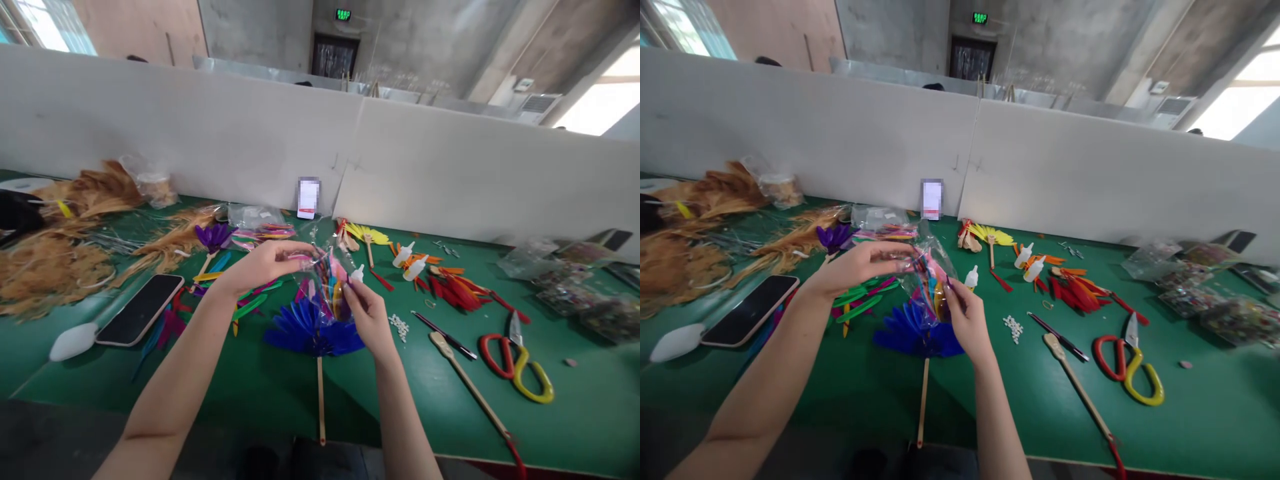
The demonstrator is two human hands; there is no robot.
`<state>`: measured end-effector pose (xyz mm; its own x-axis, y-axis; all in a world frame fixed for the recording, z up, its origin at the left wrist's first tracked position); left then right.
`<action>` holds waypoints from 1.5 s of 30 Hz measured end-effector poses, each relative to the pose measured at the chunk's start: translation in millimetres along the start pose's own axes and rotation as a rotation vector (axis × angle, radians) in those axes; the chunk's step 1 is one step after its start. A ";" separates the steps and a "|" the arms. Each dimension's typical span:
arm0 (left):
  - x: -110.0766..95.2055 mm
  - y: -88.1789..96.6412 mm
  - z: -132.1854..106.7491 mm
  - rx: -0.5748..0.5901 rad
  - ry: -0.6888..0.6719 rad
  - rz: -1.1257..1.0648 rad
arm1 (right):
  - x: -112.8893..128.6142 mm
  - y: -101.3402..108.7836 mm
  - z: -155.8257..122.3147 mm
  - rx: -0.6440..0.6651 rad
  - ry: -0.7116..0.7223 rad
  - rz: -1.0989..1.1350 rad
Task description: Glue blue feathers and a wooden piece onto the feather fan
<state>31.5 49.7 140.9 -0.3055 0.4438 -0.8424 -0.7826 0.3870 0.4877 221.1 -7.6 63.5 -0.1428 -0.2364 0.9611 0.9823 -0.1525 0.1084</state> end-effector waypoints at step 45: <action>10.0 -2.6 16.6 -0.221 -0.080 0.091 | -28.6 -14.7 9.4 -0.133 -0.169 0.223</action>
<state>39.5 66.6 135.0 -0.3430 0.5342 -0.7726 -0.8562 0.1604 0.4910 211.9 10.4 36.8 0.1072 -0.1165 0.9874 0.9612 -0.2419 -0.1329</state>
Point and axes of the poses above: each hand's wrist, its own z-axis towards the middle knuckle, its own y-axis out of the back of the hand, x = y × z, the point moved 4 cm from there along z, towards the middle knuckle, and after that the axes turned 3 degrees about -y, right-handed, at the moved point
